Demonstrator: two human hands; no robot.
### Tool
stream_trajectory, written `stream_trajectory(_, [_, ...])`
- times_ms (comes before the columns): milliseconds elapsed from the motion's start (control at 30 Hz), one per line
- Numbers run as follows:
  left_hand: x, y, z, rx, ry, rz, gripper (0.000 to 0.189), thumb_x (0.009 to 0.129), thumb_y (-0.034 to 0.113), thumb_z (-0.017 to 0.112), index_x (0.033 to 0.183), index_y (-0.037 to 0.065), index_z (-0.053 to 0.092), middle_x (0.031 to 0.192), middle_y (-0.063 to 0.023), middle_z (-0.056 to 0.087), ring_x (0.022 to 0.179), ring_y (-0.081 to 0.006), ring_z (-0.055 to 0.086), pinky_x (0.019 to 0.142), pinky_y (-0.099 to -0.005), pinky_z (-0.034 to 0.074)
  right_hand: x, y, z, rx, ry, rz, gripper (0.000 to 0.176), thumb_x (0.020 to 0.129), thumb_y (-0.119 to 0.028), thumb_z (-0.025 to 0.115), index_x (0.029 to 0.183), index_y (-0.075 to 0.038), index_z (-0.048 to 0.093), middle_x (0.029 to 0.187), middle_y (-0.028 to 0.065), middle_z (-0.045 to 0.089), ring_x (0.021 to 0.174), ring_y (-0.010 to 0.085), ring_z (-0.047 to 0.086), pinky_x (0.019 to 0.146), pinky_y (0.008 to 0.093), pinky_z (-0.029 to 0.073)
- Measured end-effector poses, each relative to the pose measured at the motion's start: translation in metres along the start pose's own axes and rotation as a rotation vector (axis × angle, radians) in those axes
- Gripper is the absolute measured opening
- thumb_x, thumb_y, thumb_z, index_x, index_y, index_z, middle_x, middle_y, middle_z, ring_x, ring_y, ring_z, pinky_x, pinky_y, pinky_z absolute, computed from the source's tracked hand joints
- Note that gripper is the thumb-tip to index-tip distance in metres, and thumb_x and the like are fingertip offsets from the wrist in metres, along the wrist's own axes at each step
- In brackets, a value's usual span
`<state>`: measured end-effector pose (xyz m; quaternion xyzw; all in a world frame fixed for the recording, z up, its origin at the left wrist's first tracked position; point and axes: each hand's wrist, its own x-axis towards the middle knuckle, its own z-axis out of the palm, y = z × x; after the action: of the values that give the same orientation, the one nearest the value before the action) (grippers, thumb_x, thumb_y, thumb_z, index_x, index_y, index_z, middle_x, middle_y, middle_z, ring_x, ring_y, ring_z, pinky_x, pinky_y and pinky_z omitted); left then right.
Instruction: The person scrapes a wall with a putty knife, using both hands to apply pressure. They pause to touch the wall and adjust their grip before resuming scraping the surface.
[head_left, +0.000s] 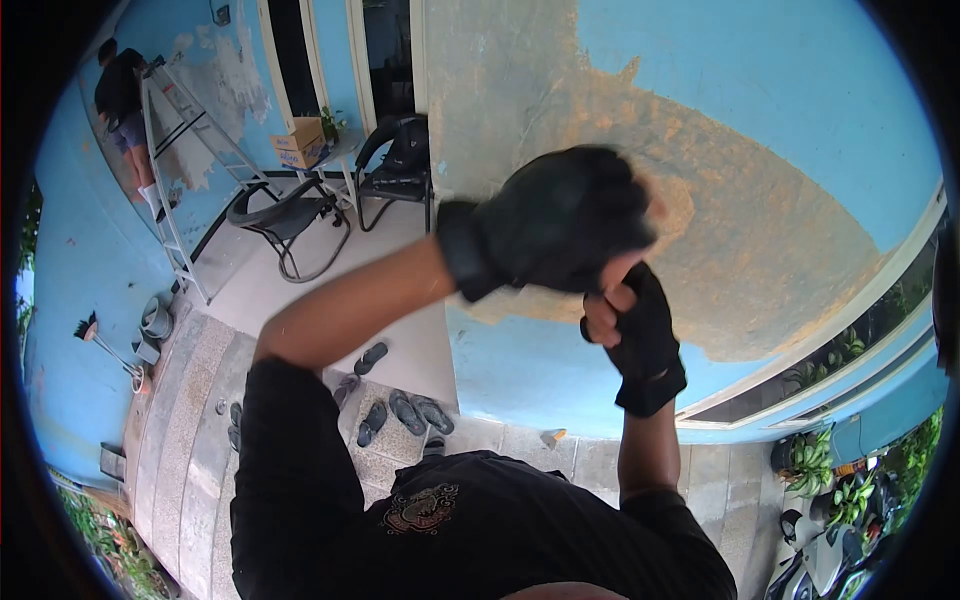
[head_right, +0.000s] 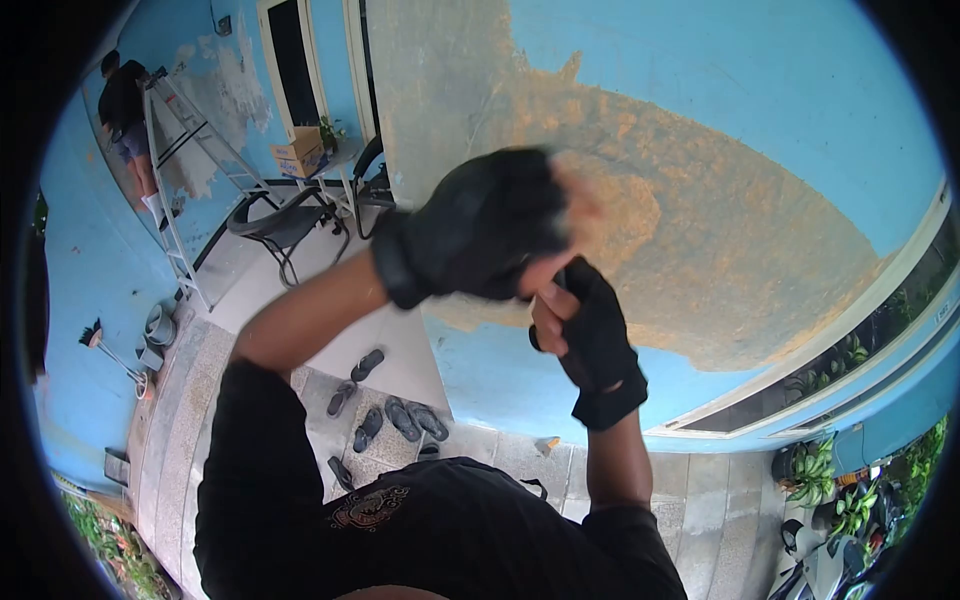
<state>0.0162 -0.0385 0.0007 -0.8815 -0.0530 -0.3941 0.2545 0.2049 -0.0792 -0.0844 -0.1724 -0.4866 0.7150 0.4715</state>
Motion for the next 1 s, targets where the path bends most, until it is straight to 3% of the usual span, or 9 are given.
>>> stream_trajectory(33, [-0.010, 0.018, -0.007, -0.024, -0.001, -0.019, 0.023, 0.080, 0.022, 0.065, 0.100, 0.012, 0.065, 0.122, -0.0095, 0.066, 0.112, -0.0293, 0.064, 0.096, -0.0496, 0.050, -0.011, 0.007, -0.001, -0.069, 0.134, -0.049, 0.020, 0.098, -0.021, 0.060, 0.107, -0.003, 0.056, 0.059, -0.0026, 0.043, 0.042, 0.0064, 0.037, 0.040, 0.0222, 0.030])
stream_trajectory(67, [-0.019, 0.034, -0.015, -0.058, -0.035, -0.039, 0.021, 0.078, 0.019, 0.065, 0.097, 0.012, 0.064, 0.126, -0.0101, 0.065, 0.115, -0.0280, 0.063, 0.095, -0.0485, 0.050, -0.019, 0.016, -0.010, -0.080, 0.172, -0.076, 0.044, 0.100, -0.025, 0.057, 0.134, 0.000, 0.047, 0.059, -0.0018, 0.043, 0.042, 0.0070, 0.037, 0.041, 0.0233, 0.032])
stream_trajectory(200, [-0.074, 0.075, 0.002, -0.153, -0.176, -0.164, 0.021, 0.078, 0.012, 0.065, 0.099, 0.011, 0.064, 0.124, -0.0099, 0.067, 0.110, -0.0281, 0.066, 0.093, -0.0450, 0.051, -0.037, 0.033, -0.028, -0.045, 0.224, -0.079, 0.052, 0.102, -0.025, 0.052, 0.145, 0.002, 0.039, 0.059, -0.0001, 0.044, 0.043, 0.0090, 0.039, 0.044, 0.0245, 0.035])
stream_trajectory(267, [-0.101, 0.089, 0.022, -0.308, -0.107, -0.426, 0.021, 0.077, 0.006, 0.066, 0.098, 0.009, 0.066, 0.120, -0.0103, 0.069, 0.103, -0.0290, 0.067, 0.091, -0.0429, 0.052, -0.045, 0.038, -0.024, -0.094, 0.250, -0.061, 0.053, 0.102, -0.023, 0.052, 0.147, 0.001, 0.038, 0.060, 0.0004, 0.045, 0.044, 0.0092, 0.039, 0.044, 0.0245, 0.035])
stream_trajectory(300, [-0.106, 0.100, 0.029, -0.312, -0.107, -0.424, 0.021, 0.077, 0.006, 0.066, 0.098, 0.009, 0.066, 0.120, -0.0103, 0.069, 0.103, -0.0290, 0.067, 0.091, -0.0429, 0.052, -0.048, 0.040, -0.021, -0.147, 0.271, -0.047, 0.054, 0.102, -0.022, 0.051, 0.148, 0.001, 0.037, 0.060, 0.0010, 0.045, 0.045, 0.0095, 0.040, 0.045, 0.0245, 0.035])
stream_trajectory(367, [-0.113, 0.122, 0.043, -0.458, -0.037, -0.624, 0.012, 0.076, 0.002, 0.069, 0.085, 0.005, 0.062, 0.114, -0.0108, 0.071, 0.085, -0.0260, 0.067, 0.073, -0.0368, 0.054, -0.055, 0.042, -0.019, -0.192, 0.269, -0.044, 0.054, 0.101, -0.021, 0.051, 0.150, -0.001, 0.037, 0.060, 0.0014, 0.047, 0.047, 0.0097, 0.041, 0.046, 0.0246, 0.035])
stream_trajectory(633, [-0.132, 0.183, 0.058, -0.694, -0.104, -0.758, 0.016, 0.082, 0.000, 0.065, 0.098, 0.003, 0.067, 0.113, -0.0113, 0.071, 0.084, -0.0284, 0.069, 0.074, -0.0376, 0.056, -0.083, 0.069, -0.016, -0.300, 0.274, 0.079, 0.054, 0.100, -0.021, 0.054, 0.149, -0.004, 0.040, 0.063, -0.0006, 0.048, 0.050, 0.0076, 0.042, 0.050, 0.0238, 0.037])
stream_trajectory(800, [-0.133, 0.189, 0.043, -0.810, -0.079, -0.757, 0.020, 0.085, 0.000, 0.060, 0.104, 0.001, 0.067, 0.116, -0.0110, 0.070, 0.088, -0.0294, 0.070, 0.077, -0.0369, 0.058, -0.108, 0.075, 0.001, -0.247, 0.318, -0.064, 0.065, 0.100, -0.042, 0.054, 0.145, 0.003, 0.043, 0.060, 0.0010, 0.049, 0.050, 0.0088, 0.043, 0.048, 0.0233, 0.034])
stream_trajectory(1000, [-0.141, 0.209, 0.029, -0.986, -0.053, -0.777, 0.019, 0.087, 0.000, 0.059, 0.104, 0.000, 0.067, 0.112, -0.0146, 0.071, 0.094, -0.0288, 0.072, 0.081, -0.0364, 0.058, -0.133, 0.090, 0.023, -0.318, 0.463, -0.117, 0.060, 0.100, -0.035, 0.057, 0.147, -0.001, 0.043, 0.061, 0.0001, 0.050, 0.050, 0.0073, 0.044, 0.047, 0.0222, 0.035])
